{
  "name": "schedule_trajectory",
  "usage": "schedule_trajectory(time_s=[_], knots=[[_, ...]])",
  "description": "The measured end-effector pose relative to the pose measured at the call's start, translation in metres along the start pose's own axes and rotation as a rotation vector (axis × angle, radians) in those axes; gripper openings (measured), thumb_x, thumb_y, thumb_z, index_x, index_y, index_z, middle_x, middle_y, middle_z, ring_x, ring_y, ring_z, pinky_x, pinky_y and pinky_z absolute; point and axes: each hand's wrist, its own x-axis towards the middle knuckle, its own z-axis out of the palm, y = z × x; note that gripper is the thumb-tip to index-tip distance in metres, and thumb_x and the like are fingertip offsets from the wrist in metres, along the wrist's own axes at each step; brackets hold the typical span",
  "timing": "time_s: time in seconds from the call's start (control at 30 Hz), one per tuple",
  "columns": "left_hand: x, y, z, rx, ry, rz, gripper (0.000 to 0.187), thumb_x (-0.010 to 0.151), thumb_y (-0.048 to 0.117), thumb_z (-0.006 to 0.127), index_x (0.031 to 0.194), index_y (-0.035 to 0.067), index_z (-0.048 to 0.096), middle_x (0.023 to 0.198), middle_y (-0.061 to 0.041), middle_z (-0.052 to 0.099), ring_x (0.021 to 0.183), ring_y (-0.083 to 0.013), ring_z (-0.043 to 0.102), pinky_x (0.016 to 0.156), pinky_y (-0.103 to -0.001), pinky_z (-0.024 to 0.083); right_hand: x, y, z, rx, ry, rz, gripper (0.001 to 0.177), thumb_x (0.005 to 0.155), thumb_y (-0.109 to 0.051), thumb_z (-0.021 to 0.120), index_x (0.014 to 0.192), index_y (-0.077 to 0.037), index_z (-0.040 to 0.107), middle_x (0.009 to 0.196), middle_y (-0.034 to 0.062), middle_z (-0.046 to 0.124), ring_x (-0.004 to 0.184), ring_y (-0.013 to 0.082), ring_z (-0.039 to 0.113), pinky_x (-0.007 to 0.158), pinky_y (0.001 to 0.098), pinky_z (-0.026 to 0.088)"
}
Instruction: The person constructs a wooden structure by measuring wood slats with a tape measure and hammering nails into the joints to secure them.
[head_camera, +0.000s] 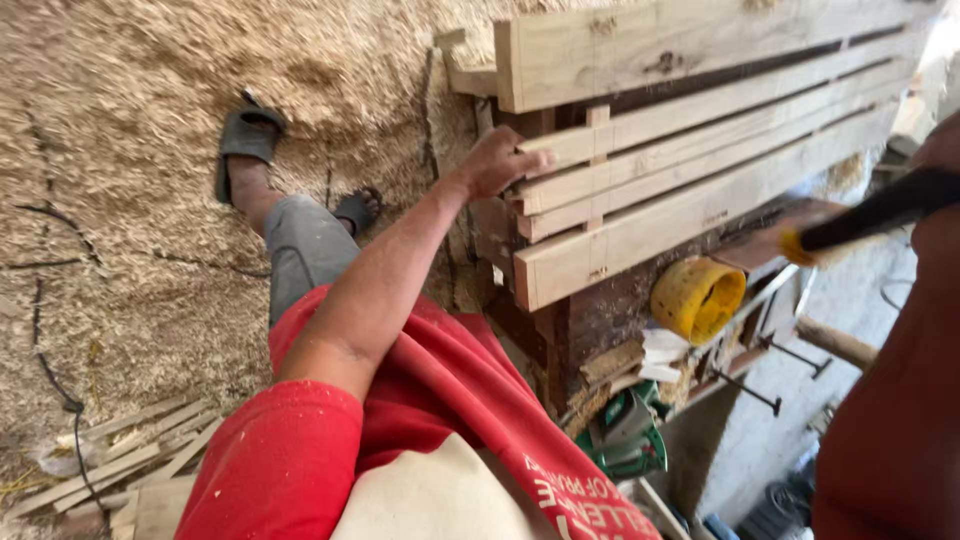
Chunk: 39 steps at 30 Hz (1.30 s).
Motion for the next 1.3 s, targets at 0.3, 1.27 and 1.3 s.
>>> schedule_trajectory(time_s=[0.3,1.27,1.3], knots=[[-0.019,-0.033,0.015,0.116,0.031,-0.003,0.047,0.098,0.050,0.072,0.070,0.012,0.065,0.056,0.000,0.054,0.042,-0.0094,0.040,0.039,-0.027,0.030,-0.015,-0.062,0.029,-0.527,-0.802,-0.047,0.052,0.108,-0.044,0.041,0.159,-0.048,0.034,0.071,0.0061,0.069,0.049,0.0174,0.068,0.048,0.0349,0.055],[-0.064,0.023,0.050,0.126,-0.032,-0.189,0.056,0.091,0.065,0.066,0.082,0.010,0.076,0.066,-0.001,0.064,0.059,-0.0109,0.058,0.057,-0.031,0.046,-0.202,0.066,0.033,1.197,0.768,0.480,0.014,0.111,-0.003,0.065,0.122,0.004,0.059,0.075,0.0042,0.060,0.052,0.0086,0.054,0.050,0.0258,0.043],[-0.081,0.012,0.058,0.103,-0.026,-0.268,0.057,0.091,0.064,0.067,0.081,0.008,0.073,0.066,-0.001,0.062,0.059,-0.0109,0.056,0.056,-0.031,0.044,-0.216,0.065,0.060,1.138,0.716,0.485,0.008,0.113,-0.002,0.063,0.117,0.005,0.060,0.073,0.0052,0.060,0.053,0.0091,0.055,0.050,0.0250,0.043]])
